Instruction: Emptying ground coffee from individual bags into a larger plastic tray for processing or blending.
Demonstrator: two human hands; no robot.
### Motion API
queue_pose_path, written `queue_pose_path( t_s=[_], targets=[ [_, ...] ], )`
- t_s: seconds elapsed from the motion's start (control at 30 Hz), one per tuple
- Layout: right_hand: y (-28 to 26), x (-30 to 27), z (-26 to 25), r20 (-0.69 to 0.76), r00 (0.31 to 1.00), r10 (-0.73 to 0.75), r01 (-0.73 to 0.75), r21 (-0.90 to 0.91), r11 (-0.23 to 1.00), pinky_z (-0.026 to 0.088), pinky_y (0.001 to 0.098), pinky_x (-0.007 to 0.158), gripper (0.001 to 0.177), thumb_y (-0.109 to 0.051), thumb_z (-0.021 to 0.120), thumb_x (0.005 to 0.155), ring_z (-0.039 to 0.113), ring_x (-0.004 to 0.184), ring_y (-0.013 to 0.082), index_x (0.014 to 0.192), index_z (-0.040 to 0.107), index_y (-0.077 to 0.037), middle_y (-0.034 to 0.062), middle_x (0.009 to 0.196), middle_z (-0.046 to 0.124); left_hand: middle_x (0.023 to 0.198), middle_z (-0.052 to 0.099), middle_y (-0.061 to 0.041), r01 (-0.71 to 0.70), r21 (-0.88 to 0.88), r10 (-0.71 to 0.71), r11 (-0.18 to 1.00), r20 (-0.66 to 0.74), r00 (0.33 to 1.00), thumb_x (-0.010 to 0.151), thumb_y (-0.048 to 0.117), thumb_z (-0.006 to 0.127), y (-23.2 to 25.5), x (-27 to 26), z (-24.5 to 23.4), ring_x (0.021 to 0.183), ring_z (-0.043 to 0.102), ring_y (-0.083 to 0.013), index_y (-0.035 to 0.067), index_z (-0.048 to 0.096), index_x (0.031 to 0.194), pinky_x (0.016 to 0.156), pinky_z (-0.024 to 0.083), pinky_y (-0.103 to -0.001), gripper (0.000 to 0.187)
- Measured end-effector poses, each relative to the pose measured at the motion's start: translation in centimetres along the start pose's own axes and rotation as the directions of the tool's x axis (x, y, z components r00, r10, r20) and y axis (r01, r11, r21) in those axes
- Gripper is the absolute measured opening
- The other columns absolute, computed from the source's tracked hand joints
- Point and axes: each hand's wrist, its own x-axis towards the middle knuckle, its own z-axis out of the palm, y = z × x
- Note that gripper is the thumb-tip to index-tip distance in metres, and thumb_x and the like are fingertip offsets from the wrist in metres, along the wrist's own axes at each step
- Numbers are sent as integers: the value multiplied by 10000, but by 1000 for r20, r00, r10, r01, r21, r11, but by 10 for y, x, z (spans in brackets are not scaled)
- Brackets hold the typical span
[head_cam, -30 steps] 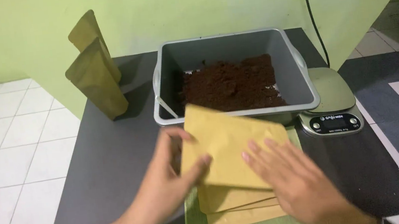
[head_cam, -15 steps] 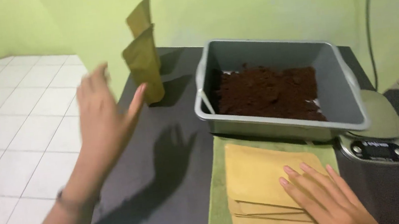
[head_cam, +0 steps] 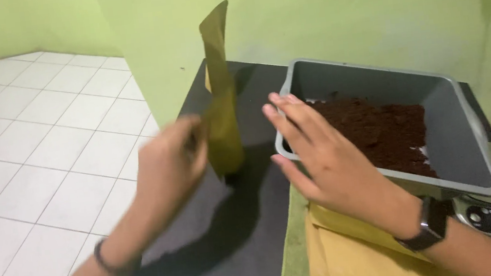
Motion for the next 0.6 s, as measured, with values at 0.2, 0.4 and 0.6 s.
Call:
queue_pose_path(
  t_s=[0.2,0.4,0.6],
  targets=[
    [-22,18,29,42,987,-153,155,-39,987,309,477,1265,585,-174,524,1046,340,1511,389,1546,317,49,250,1607,345,858,771,-88,-66,-164,88,984,130,988,920,55,693,43,-44,-45,608,717,-131,0,708,1054,569,636,-232,146],
    [-20,8,37,-10,985,-174,174,-9,985,364,450,1251,576,-80,522,1017,410,1489,375,1535,322,77,265,1586,385,831,755,25,673,-162,-395,721,702,593,870,512,628,54,19,-71,710,721,-100,148,755,1011,710,603,-236,410],
    [-13,-2,43,-15,986,-168,168,17,986,387,430,1257,659,-25,563,992,426,1503,384,1566,252,61,275,1639,283,733,552,-31,827,-324,-183,459,877,445,929,338,695,29,41,-51,715,557,-120,61,650,743,748,629,-291,337]
  ],
)
